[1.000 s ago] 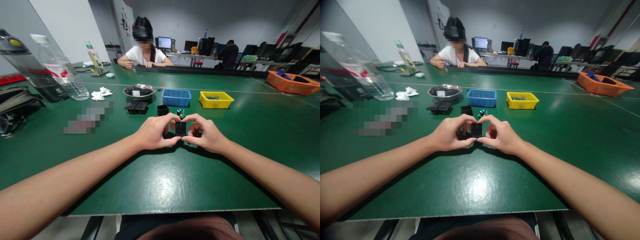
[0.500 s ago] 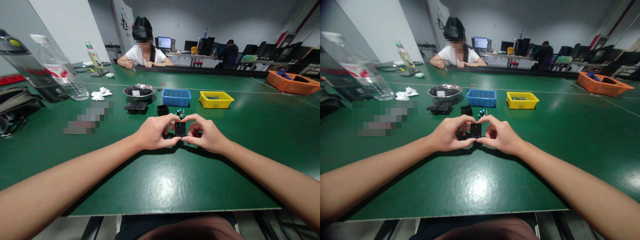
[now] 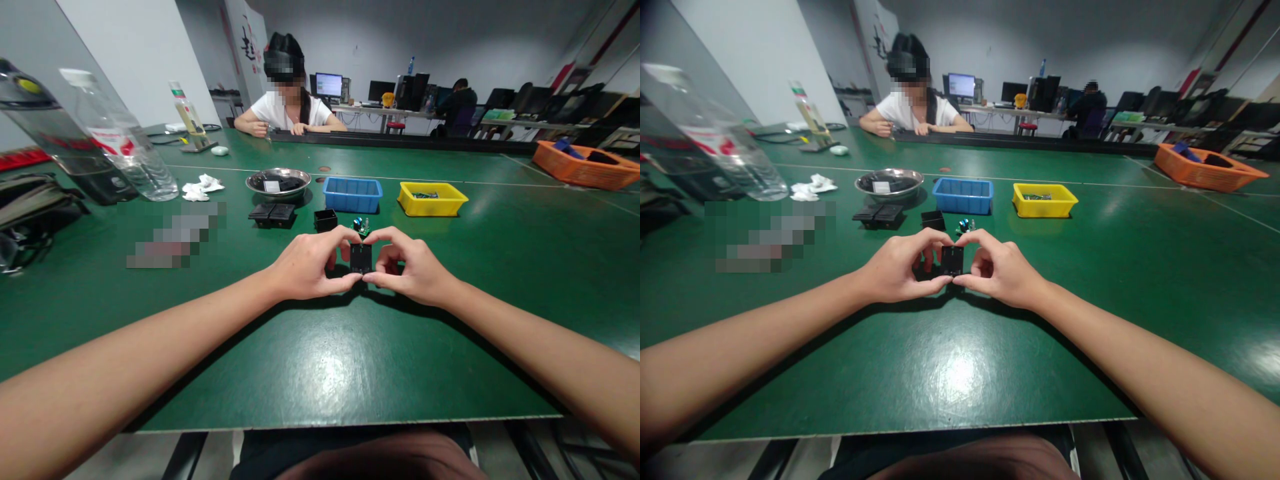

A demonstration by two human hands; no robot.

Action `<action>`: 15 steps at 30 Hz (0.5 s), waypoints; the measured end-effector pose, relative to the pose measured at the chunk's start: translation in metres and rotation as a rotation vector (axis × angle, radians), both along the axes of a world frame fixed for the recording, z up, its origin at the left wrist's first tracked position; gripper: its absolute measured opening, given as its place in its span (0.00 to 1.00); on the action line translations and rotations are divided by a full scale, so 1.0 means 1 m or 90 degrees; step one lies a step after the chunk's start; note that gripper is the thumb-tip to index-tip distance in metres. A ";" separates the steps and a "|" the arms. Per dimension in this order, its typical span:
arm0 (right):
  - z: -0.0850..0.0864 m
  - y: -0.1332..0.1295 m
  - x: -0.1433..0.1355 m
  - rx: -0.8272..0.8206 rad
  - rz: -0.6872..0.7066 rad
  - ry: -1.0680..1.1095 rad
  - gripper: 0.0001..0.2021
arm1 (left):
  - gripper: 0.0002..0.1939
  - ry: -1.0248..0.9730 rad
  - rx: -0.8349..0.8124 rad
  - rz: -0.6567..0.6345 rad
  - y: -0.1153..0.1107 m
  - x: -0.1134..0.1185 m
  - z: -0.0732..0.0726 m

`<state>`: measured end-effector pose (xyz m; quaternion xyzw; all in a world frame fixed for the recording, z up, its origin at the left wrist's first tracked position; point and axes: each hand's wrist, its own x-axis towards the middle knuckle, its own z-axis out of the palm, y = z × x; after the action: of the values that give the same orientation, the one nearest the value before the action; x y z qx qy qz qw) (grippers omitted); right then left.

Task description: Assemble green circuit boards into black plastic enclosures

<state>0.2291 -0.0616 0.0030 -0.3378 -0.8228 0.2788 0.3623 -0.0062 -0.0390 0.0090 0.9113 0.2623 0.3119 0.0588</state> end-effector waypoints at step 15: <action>0.002 -0.001 -0.001 -0.021 -0.003 -0.004 0.21 | 0.20 0.002 0.008 -0.008 0.001 0.000 0.000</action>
<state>0.2281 -0.0623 0.0048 -0.3466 -0.8185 0.2902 0.3547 -0.0066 -0.0381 0.0094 0.9137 0.2547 0.3118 0.0549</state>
